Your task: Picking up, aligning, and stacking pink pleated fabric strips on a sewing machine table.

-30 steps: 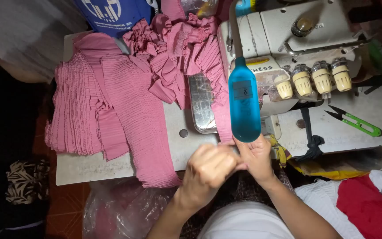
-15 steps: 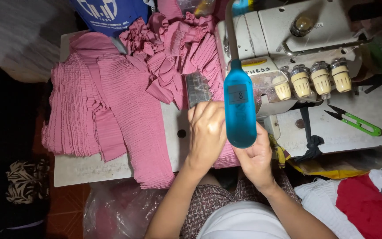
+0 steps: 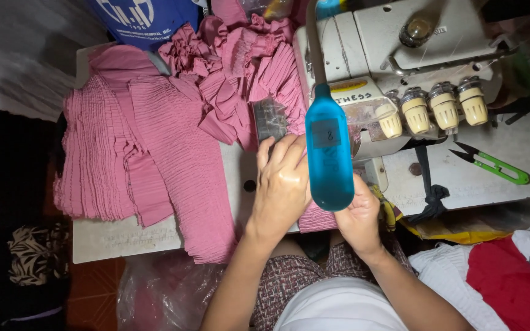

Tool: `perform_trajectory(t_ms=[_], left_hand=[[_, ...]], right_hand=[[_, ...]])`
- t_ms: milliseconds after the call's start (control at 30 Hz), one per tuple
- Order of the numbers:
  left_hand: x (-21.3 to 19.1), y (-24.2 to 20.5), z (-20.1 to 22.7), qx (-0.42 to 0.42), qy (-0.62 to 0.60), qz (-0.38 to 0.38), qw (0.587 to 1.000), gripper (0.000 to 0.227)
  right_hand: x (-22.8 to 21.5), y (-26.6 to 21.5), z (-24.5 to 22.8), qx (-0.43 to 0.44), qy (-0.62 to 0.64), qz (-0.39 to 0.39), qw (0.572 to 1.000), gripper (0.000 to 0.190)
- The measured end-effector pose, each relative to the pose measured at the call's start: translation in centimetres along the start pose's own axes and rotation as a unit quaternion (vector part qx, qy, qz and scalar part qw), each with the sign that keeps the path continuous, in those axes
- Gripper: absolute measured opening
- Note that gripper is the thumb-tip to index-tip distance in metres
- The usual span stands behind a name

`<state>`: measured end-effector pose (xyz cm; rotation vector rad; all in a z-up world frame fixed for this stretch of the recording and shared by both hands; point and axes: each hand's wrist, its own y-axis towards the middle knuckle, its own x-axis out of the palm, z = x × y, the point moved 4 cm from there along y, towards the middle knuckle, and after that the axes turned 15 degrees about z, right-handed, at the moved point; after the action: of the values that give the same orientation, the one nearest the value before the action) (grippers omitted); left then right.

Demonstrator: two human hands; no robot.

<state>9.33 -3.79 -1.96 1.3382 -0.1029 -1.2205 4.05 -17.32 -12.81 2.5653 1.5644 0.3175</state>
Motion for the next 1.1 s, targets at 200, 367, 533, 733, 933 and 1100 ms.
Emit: perform_trajectory(t_ms=[200,367,533,733,933,1100], left_hand=[[0.5,0.2,-1.4,0.012,0.011,0.014,1.000,0.022],[-2.0,1.0,-7.3,-0.074,-0.052,0.089,0.992,0.021],[-6.8,2.6,-20.9,-0.145,0.170,0.121,0.967,0.032],[-5.0,0.8,-35.6,-0.154,0.295,-0.163,0.929,0.030],[-4.9,0.5,-35.9,-0.019,0.398,-0.074,0.914,0.003],[-7.4,1.8,-33.0,-0.102,0.319,-0.050,0.941,0.010]], right_hand=[[-1.0,-0.9,1.9,-0.029,-0.062,0.011,0.998,0.016],[1.5,-0.2,-4.2,-0.047,-0.063,-0.001,0.997,0.024],[1.2,-1.0,-4.0,0.030,-0.114,-0.007,0.993,0.031],[1.6,-0.9,-3.8,0.011,-0.083,-0.017,0.996,0.031],[1.2,-0.9,-3.0,-0.001,-0.064,-0.021,0.998,0.031],[0.7,-1.2,-1.7,-0.011,-0.037,-0.021,0.999,0.019]])
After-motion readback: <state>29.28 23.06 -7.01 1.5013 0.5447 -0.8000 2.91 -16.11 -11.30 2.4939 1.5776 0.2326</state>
